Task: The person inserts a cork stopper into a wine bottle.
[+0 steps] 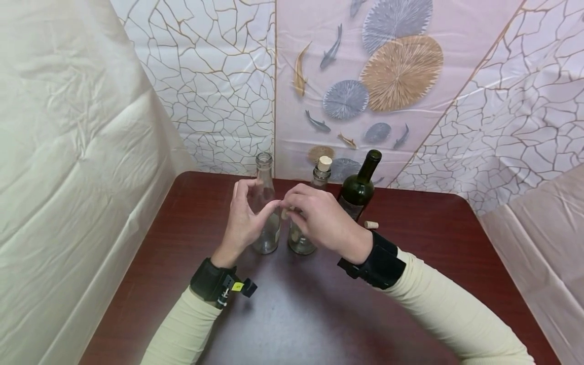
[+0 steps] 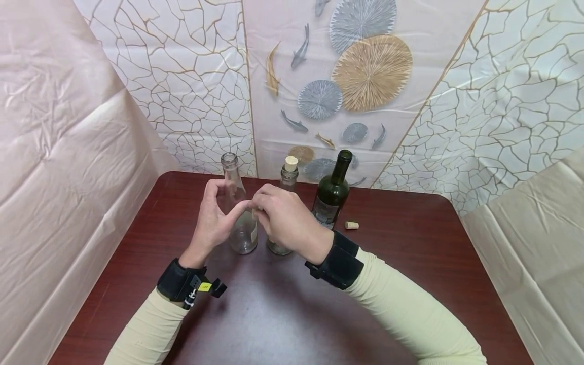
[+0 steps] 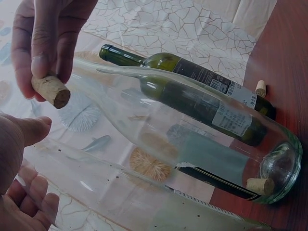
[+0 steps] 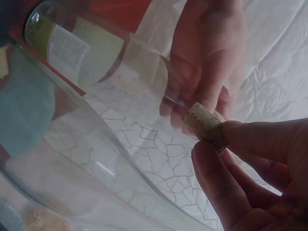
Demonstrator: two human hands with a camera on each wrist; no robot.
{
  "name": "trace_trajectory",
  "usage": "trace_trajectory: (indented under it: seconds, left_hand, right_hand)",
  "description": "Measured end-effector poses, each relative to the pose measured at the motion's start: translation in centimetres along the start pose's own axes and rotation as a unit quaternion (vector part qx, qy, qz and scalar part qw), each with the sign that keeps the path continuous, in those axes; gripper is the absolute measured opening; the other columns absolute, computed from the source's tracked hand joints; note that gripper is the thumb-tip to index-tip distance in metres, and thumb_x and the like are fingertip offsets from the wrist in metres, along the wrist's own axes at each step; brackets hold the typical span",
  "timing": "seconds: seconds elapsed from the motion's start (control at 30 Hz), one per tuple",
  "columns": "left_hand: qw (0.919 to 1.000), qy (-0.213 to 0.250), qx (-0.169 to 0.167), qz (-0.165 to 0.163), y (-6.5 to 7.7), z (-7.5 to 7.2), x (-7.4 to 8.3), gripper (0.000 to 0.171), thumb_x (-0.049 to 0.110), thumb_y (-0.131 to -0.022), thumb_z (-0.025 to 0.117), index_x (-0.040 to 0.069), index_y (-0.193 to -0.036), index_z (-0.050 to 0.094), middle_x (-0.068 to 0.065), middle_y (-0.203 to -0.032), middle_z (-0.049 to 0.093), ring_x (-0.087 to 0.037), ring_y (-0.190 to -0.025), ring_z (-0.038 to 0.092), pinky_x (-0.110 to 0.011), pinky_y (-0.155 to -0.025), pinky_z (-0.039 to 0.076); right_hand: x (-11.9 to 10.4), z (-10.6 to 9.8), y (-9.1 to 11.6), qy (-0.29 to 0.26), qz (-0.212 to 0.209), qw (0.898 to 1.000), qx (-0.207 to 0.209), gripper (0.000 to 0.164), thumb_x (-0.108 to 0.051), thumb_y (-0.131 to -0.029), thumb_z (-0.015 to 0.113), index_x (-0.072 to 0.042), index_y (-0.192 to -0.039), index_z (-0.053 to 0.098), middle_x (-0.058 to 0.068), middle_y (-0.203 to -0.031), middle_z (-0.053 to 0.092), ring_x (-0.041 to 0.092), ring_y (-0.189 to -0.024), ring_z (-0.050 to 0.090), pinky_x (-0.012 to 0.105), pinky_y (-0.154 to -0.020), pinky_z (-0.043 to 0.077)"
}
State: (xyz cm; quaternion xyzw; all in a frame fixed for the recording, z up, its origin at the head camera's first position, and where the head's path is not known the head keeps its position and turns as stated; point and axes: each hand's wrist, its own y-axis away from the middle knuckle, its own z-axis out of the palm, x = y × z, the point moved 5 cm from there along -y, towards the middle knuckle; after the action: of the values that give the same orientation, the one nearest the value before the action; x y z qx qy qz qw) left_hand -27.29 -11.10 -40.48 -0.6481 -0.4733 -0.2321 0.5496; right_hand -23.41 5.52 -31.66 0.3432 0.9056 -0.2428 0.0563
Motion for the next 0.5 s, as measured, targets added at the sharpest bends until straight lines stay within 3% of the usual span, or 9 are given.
trace_trajectory:
  seconds: [0.5]
  left_hand:
    - [0.9999,-0.008,-0.005,0.008,0.1,-0.1,0.1,0.049,0.012,-0.09,0.082,0.003,-0.127,0.051,-0.019,-0.126,0.051,-0.033,-0.11,0.053,-0.037,-0.09,0.043]
  right_hand:
    - [-0.6,-1.2,-1.8,0.017,-0.021,1.0,0.009,0.018,-0.001,-0.095,0.073,-0.002,-0.111,0.079,0.007,-0.109,0.074,0.02,-0.1,0.074,0.036,-0.087,0.061]
